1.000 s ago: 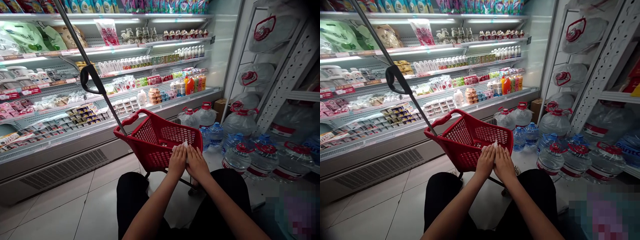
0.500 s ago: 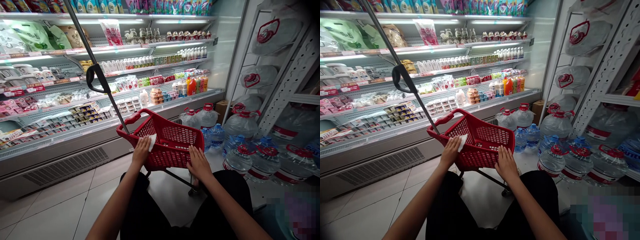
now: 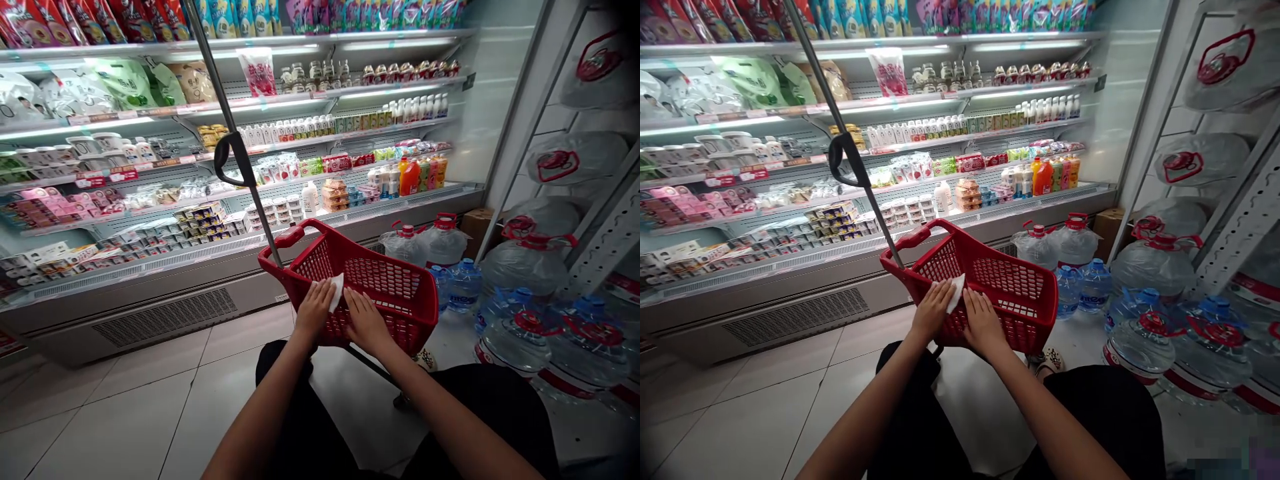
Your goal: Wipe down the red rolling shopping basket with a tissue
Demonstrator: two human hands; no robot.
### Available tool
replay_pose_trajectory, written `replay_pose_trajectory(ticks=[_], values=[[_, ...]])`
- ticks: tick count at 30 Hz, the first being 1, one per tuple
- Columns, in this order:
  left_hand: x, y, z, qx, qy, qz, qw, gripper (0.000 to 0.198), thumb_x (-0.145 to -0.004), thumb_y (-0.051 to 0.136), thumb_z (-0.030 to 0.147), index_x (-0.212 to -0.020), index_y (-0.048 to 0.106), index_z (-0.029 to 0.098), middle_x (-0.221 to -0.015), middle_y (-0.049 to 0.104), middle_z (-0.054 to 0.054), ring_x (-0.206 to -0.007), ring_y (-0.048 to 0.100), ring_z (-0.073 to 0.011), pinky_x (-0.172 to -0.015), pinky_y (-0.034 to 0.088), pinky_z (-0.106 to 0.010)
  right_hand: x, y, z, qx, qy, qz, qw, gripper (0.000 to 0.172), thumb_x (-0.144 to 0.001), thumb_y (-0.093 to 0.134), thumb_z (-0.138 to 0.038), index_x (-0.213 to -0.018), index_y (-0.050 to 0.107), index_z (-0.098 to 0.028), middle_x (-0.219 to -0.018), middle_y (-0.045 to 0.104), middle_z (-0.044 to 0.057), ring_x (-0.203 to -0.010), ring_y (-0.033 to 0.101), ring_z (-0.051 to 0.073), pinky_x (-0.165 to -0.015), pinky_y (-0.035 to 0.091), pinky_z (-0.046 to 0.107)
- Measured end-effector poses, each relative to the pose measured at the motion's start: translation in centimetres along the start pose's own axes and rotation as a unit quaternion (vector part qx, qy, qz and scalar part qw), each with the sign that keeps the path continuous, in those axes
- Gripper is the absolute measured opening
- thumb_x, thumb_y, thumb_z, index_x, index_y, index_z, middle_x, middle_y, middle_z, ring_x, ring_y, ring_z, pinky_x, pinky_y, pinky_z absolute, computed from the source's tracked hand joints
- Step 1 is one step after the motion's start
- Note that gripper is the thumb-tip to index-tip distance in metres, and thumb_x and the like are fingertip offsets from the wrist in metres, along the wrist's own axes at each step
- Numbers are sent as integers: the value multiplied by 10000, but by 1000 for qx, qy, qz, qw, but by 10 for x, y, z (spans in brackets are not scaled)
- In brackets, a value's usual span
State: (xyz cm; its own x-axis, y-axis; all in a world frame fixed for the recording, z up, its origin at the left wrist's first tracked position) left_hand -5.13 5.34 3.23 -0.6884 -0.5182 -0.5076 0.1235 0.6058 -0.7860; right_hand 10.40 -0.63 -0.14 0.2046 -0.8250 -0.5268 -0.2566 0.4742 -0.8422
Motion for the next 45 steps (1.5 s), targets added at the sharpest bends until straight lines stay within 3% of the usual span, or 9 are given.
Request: replay_pose_trajectory(ticks=[4, 6, 10, 14, 17, 22, 30, 38, 45], values=[[4, -22, -69, -38, -59, -7, 997, 560, -973, 389, 84, -1527, 473, 80, -1626, 425, -157, -1521, 389, -273, -1279, 292, -459, 8, 2, 2, 4, -11, 26, 1000, 899, -830, 539, -221, -1633, 175, -46, -1666, 348, 175, -1535, 315, 288, -1288, 206, 474], [5, -28, -86, -48, -93, -5, 994, 554, -976, 378, 80, -1518, 494, 93, -1618, 437, -154, -1515, 400, -272, -1278, 296, -455, 10, 3, 2, 13, -10, 30, 999, 935, -827, 555, -239, -1641, 136, -51, -1661, 354, 181, -1528, 323, 298, -1289, 207, 482], [7, -17, -57, -39, -103, 9, 994, 542, -976, 415, 101, -1511, 497, 76, -1616, 431, -176, -1529, 372, -292, -1278, 293, -485, 9, 3, 1, 25, -15, 28, 999, 995, -814, 569, -240, -1652, 65, -59, -1664, 349, 176, -1532, 312, 295, -1295, 201, 474], [7, -6, -17, -17, -19, 7, 1000, 560, -978, 416, 104, -1536, 463, 97, -1636, 414, -139, -1526, 380, -256, -1287, 273, -463, 10, 0, 2, 22, -23, 23, 999, 1009, -818, 554, -232, -1657, 18, -65, -1661, 356, 170, -1530, 317, 288, -1289, 216, 474], [5, -14, -36, -21, -4, -5, 1000, 548, -974, 412, 98, -1517, 489, 88, -1609, 455, -146, -1502, 422, -247, -1292, 267, -448, 10, -1, 3, 16, -27, 24, 999, 1014, -812, 539, -203, -1659, -4, -75, -1653, 372, 164, -1521, 337, 280, -1282, 236, 473], [2, -27, -82, -45, -106, 16, 993, 536, -972, 384, 77, -1488, 528, 72, -1585, 479, -170, -1484, 450, -275, -1285, 281, -474, 10, 1, 2, 11, -25, 39, 999, 1007, -802, 533, -175, -1662, 16, -91, -1667, 352, 149, -1522, 337, 271, -1292, 217, 464], [6, -1, 3, -7, -5, 11, 1000, 545, -1002, 418, 130, -1545, 456, 102, -1633, 423, -121, -1522, 387, -236, -1288, 275, -446, 12, 0, 2, 13, -25, 45, 999, 1046, -785, 550, -175, -1660, -16, -81, -1650, 376, 170, -1520, 335, 290, -1278, 248, 487], [2, -20, -55, -34, -69, 8, 997, 549, -980, 422, 111, -1524, 492, 98, -1604, 456, -155, -1513, 405, -260, -1297, 247, -474, 11, 0, 0, 23, -24, 41, 999, 998, -801, 523, -164, -1665, 30, -87, -1659, 356, 152, -1525, 329, 286, -1282, 248, 482], [4, 5, 32, -10, -13, 20, 1000, 590, -992, 411, 129, -1581, 398, 112, -1657, 381, -115, -1538, 356, -225, -1293, 267, -448, 12, 4, 3, 13, -24, 39, 999, 974, -801, 527, -168, -1655, 70, -64, -1649, 371, 177, -1524, 333, 297, -1277, 260, 491]])
Point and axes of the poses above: each hand's wrist, its own x-axis away from the middle knuckle, its own y-axis out of the palm, z = x × y, the point moved 3 cm from there along -x, towards the middle knuckle
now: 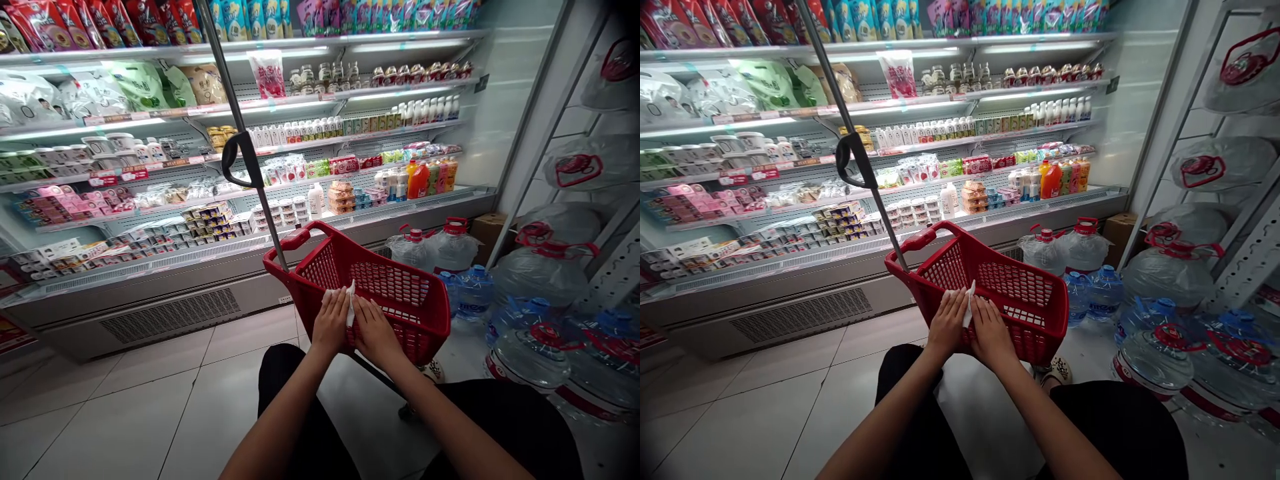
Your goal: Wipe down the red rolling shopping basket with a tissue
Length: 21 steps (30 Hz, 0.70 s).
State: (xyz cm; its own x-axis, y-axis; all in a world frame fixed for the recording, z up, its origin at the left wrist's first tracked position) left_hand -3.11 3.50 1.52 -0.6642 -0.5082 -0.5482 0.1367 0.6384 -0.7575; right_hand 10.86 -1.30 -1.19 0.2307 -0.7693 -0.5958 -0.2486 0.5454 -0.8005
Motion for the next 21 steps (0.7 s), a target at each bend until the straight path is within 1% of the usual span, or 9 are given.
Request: replay_pose_trajectory(ticks=[2, 4, 8, 10, 12, 14, 16, 18, 21], values=[[-2, -1, -3, -2, 19, -9, 1000, 574, -1008, 394, 135, -1582, 400, 114, -1660, 380, -98, -1535, 361, -207, -1299, 252, -418, -1, -1, 1, 0, -4, 1, 1000, 994, -796, 514, -153, -1656, 25, -65, -1640, 390, 178, -1516, 352, 288, -1268, 280, 488], [-4, -7, -24, -6, 25, -20, 999, 556, -1014, 385, 135, -1568, 428, 120, -1646, 406, -93, -1525, 379, -204, -1301, 242, -413, -2, -3, 2, 3, -8, -2, 1000, 1015, -788, 510, -142, -1658, -9, -73, -1638, 399, 172, -1508, 366, 278, -1264, 288, 480], [-7, -15, -65, -14, -51, -18, 998, 542, -1005, 390, 125, -1541, 472, 111, -1627, 429, -123, -1514, 402, -237, -1299, 243, -469, -2, -6, 0, 4, -3, -4, 1000, 1031, -786, 517, -137, -1660, -27, -86, -1655, 379, 156, -1513, 358, 264, -1275, 268, 465], [-7, -12, -57, -9, -74, -11, 997, 547, -999, 400, 123, -1541, 474, 114, -1626, 426, -128, -1516, 398, -245, -1297, 249, -484, -2, -4, -1, 3, 1, -3, 1000, 1049, -769, 532, -141, -1661, -17, -86, -1661, 371, 155, -1520, 346, 269, -1278, 263, 471], [-6, -4, -32, -1, -63, -9, 998, 551, -994, 416, 126, -1543, 471, 119, -1628, 427, -120, -1524, 384, -238, -1297, 256, -474, -2, -2, 0, 2, 2, -4, 1000, 1032, -759, 536, -143, -1660, 36, -78, -1656, 379, 161, -1523, 344, 274, -1274, 269, 476], [-6, 2, -6, 4, -41, -10, 999, 555, -996, 422, 128, -1550, 458, 119, -1643, 405, -106, -1535, 363, -224, -1299, 258, -450, -3, 0, 2, 3, 2, -9, 1000, 953, -774, 523, -148, -1647, 150, -62, -1633, 418, 170, -1508, 376, 273, -1262, 288, 468], [-6, 3, 8, 4, -33, -9, 999, 548, -1006, 417, 135, -1553, 452, 122, -1652, 394, -94, -1535, 362, -214, -1301, 251, -433, -3, 0, 8, 6, 6, -15, 1000, 848, -793, 505, -154, -1607, 288, -53, -1585, 485, 175, -1465, 443, 265, -1245, 315, 444], [-7, 0, 5, 6, -16, -14, 1000, 539, -1018, 405, 140, -1555, 453, 139, -1651, 398, -80, -1526, 379, -201, -1303, 243, -417, -1, -3, 18, 9, 13, -17, 1000, 765, -808, 495, -167, -1557, 392, -48, -1533, 545, 182, -1418, 499, 268, -1232, 328, 440], [-9, -6, -9, 4, -14, -23, 1000, 532, -1027, 397, 144, -1556, 457, 151, -1642, 414, -78, -1518, 392, -196, -1305, 234, -421, 10, -8, 36, 21, 31, -16, 999, 740, -818, 499, -203, -1534, 423, -33, -1523, 549, 205, -1425, 490, 298, -1238, 303, 479]])
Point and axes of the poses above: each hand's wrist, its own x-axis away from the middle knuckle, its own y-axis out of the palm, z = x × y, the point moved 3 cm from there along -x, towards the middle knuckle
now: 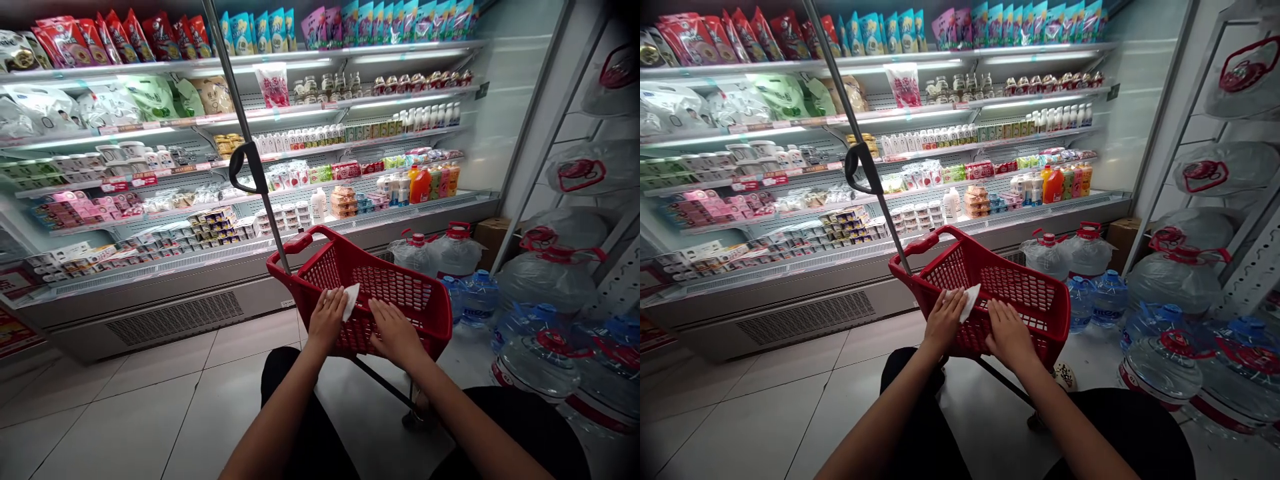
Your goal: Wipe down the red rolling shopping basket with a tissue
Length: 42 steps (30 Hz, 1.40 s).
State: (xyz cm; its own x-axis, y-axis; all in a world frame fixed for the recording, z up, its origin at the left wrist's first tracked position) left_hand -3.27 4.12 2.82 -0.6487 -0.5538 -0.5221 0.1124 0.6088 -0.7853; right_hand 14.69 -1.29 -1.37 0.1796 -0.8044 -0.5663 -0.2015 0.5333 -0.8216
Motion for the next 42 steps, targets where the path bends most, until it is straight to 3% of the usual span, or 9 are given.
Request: replay_pose_trajectory(ticks=[4, 9, 12, 17, 24, 27, 32, 38, 42], values=[[-4, 6, 19, -3, -36, 3, 999, 544, -1013, 407, 142, -1555, 451, 119, -1644, 406, -101, -1532, 368, -226, -1297, 253, -455, 15, 3, 16, 18, 14, -3, 1000, 824, -781, 526, -217, -1569, 355, -47, -1590, 472, 198, -1459, 446, 299, -1235, 299, 486], [-5, 15, 69, 9, 47, 23, 999, 603, -1008, 405, 152, -1607, 356, 115, -1677, 341, -96, -1549, 331, -207, -1296, 249, -422, 19, 7, 17, 13, 16, -3, 1000, 826, -768, 558, -218, -1545, 368, -15, -1543, 508, 240, -1438, 464, 323, -1222, 325, 492], [-5, 9, 47, 18, 72, 17, 997, 604, -1000, 388, 128, -1603, 373, 143, -1663, 376, -79, -1536, 356, -184, -1304, 216, -411, 19, 5, 17, 6, 6, 2, 1000, 862, -763, 546, -197, -1581, 317, -51, -1550, 512, 209, -1429, 477, 306, -1214, 343, 485], [-6, 3, 0, 14, -38, 17, 999, 622, -976, 401, 106, -1595, 401, 170, -1624, 440, -95, -1516, 400, -218, -1297, 235, -467, 18, 4, 15, 1, 12, 7, 1000, 951, -766, 546, -201, -1635, 181, -78, -1558, 509, 185, -1419, 480, 296, -1212, 349, 481], [-2, 14, 73, 6, 47, 26, 999, 621, -987, 412, 134, -1605, 359, 113, -1676, 341, -89, -1551, 325, -196, -1300, 247, -414, 19, 4, 17, 12, 11, 6, 1000, 812, -750, 555, -194, -1527, 393, -24, -1458, 584, 240, -1354, 538, 340, -1178, 391, 499], [-5, 8, 51, 8, 72, 15, 997, 642, -977, 414, 122, -1616, 344, 141, -1664, 375, -74, -1544, 339, -178, -1308, 223, -407, 20, 2, 20, 12, 3, 4, 1000, 827, -753, 553, -193, -1549, 372, -61, -1479, 578, 204, -1363, 533, 312, -1177, 402, 477], [-9, 5, 4, 8, -39, 10, 999, 658, -954, 411, 100, -1608, 374, 164, -1622, 443, -101, -1512, 406, -217, -1302, 227, -477, 19, 0, 16, 8, 3, 16, 1000, 931, -777, 545, -197, -1632, 197, -86, -1534, 535, 174, -1387, 510, 297, -1198, 378, 472], [-8, 19, 69, 12, 10, 25, 1000, 616, -987, 411, 137, -1600, 371, 109, -1661, 372, -101, -1539, 354, -213, -1292, 269, -422, 17, 4, 18, 18, 8, 13, 1000, 854, -755, 549, -204, -1570, 344, -51, -1475, 589, 204, -1368, 545, 313, -1182, 397, 472], [-5, 14, 62, 16, 48, 20, 999, 597, -1002, 388, 148, -1598, 372, 124, -1661, 377, -83, -1540, 351, -196, -1303, 235, -419, 32, -1, 45, 35, 38, 23, 998, 759, -823, 513, -257, -1546, 392, -60, -1481, 587, 195, -1385, 533, 321, -1184, 385, 495]])
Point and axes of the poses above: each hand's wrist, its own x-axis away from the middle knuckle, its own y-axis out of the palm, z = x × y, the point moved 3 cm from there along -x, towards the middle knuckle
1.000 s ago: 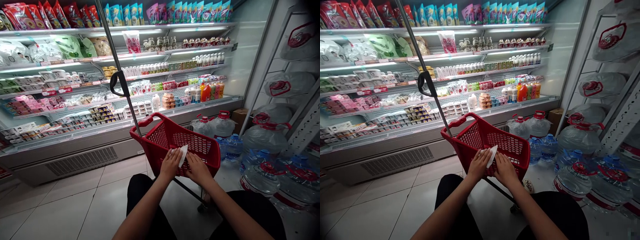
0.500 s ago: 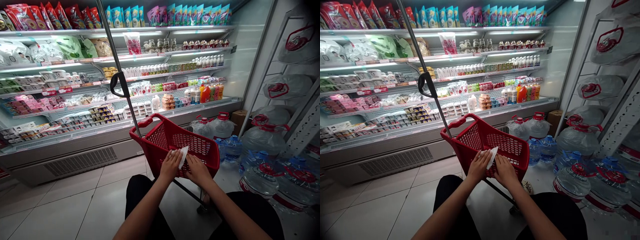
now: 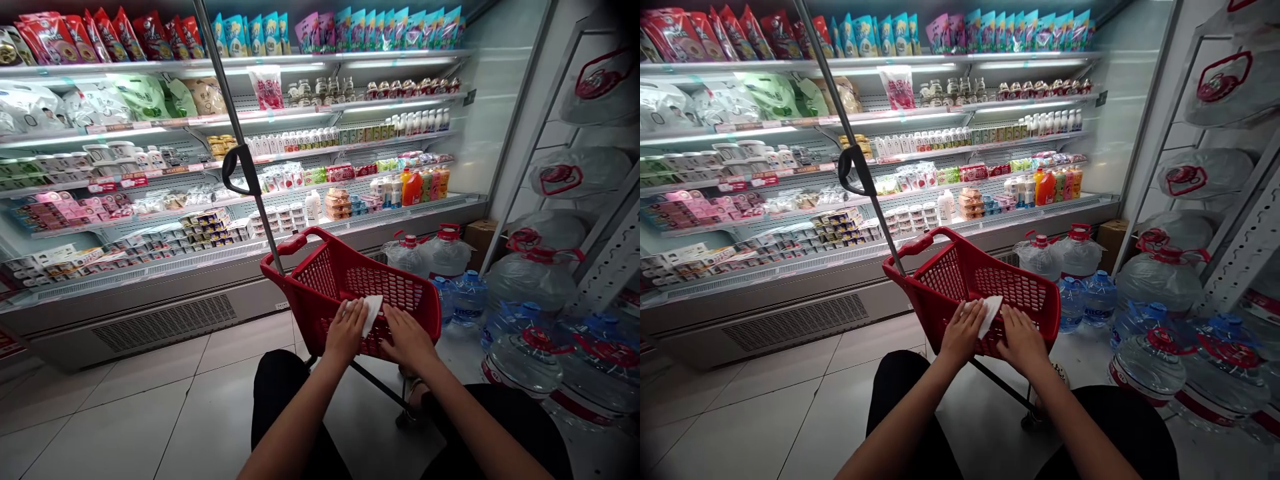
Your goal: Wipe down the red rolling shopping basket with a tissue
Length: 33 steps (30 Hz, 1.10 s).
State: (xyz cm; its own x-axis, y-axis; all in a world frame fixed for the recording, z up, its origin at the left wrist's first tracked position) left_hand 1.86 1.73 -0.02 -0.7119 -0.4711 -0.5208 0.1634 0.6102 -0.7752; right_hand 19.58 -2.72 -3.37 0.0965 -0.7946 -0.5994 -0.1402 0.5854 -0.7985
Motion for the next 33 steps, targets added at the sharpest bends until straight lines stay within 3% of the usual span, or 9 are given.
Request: replay_pose_trajectory(ticks=[2, 4, 9, 11, 15, 18, 24, 28, 33], values=[[2, -2, -13, 2, -30, 1, 1000, 605, -991, 393, 126, -1596, 377, 130, -1653, 392, -93, -1537, 358, -205, -1302, 239, -441, 13, -2, 18, 14, 28, 7, 999, 744, -850, 499, -285, -1556, 381, -83, -1515, 558, 182, -1419, 494, 329, -1192, 362, 516], [2, 0, -12, 12, -64, 12, 998, 623, -979, 411, 112, -1601, 371, 137, -1648, 399, -110, -1538, 358, -230, -1292, 262, -471, 25, -4, 31, 18, 39, -2, 999, 719, -852, 498, -284, -1541, 403, -101, -1504, 567, 174, -1395, 512, 322, -1186, 359, 512], [-7, 15, 34, 43, -39, 25, 998, 660, -970, 413, 86, -1622, 320, 129, -1700, 273, -122, -1571, 275, -252, -1275, 299, -468, 34, -12, 35, 8, 61, -50, 997, 597, -847, 532, -264, -1425, 519, -117, -1361, 650, 168, -1128, 647, 300, -1024, 469, 444], [-11, 18, 42, 49, -21, 16, 998, 671, -971, 408, 78, -1630, 290, 119, -1717, 215, -121, -1586, 228, -248, -1276, 295, -460, 30, -18, 31, 8, 63, -55, 996, 587, -854, 536, -256, -1424, 515, -117, -1340, 656, 167, -1105, 648, 296, -992, 479, 426], [-13, 18, 26, 71, -3, 13, 997, 691, -960, 410, 56, -1634, 267, 114, -1713, 234, -129, -1589, 214, -242, -1270, 309, -466, 24, -26, 20, 8, 65, -64, 996, 610, -854, 544, -242, -1444, 484, -98, -1362, 644, 175, -1117, 645, 300, -991, 485, 428], [-12, 18, 14, 75, -34, 17, 996, 675, -958, 408, 50, -1621, 294, 109, -1692, 297, -142, -1575, 265, -240, -1260, 330, -474, 23, -23, 7, 12, 64, -70, 995, 707, -838, 559, -238, -1510, 408, -76, -1401, 624, 194, -1115, 652, 315, -988, 495, 446], [-4, 19, 30, 68, -51, 33, 996, 569, -1004, 416, 111, -1573, 400, 121, -1642, 412, -125, -1534, 362, -226, -1260, 338, -443, 23, 0, -13, -10, 18, -46, 999, 869, -837, 550, -266, -1608, 203, -62, -1551, 494, 227, -1317, 573, 327, -1112, 448, 462], [-6, 18, 24, 60, -8, 18, 998, 536, -1017, 420, 127, -1553, 435, 143, -1634, 432, -102, -1516, 392, -203, -1269, 317, -404, 29, 1, 6, -34, -7, -34, 999, 881, -864, 514, -285, -1635, 135, -88, -1589, 472, 172, -1450, 463, 285, -1207, 371, 456], [-7, 22, -10, 49, -61, -2, 997, 545, -979, 434, 81, -1522, 471, 113, -1605, 466, -140, -1496, 427, -228, -1246, 358, -442, 45, -8, 36, 7, -14, -21, 1000, 746, -863, 506, -268, -1588, 343, -204, -1602, 480, 69, -1559, 279, 313, -1259, 267, 540]])
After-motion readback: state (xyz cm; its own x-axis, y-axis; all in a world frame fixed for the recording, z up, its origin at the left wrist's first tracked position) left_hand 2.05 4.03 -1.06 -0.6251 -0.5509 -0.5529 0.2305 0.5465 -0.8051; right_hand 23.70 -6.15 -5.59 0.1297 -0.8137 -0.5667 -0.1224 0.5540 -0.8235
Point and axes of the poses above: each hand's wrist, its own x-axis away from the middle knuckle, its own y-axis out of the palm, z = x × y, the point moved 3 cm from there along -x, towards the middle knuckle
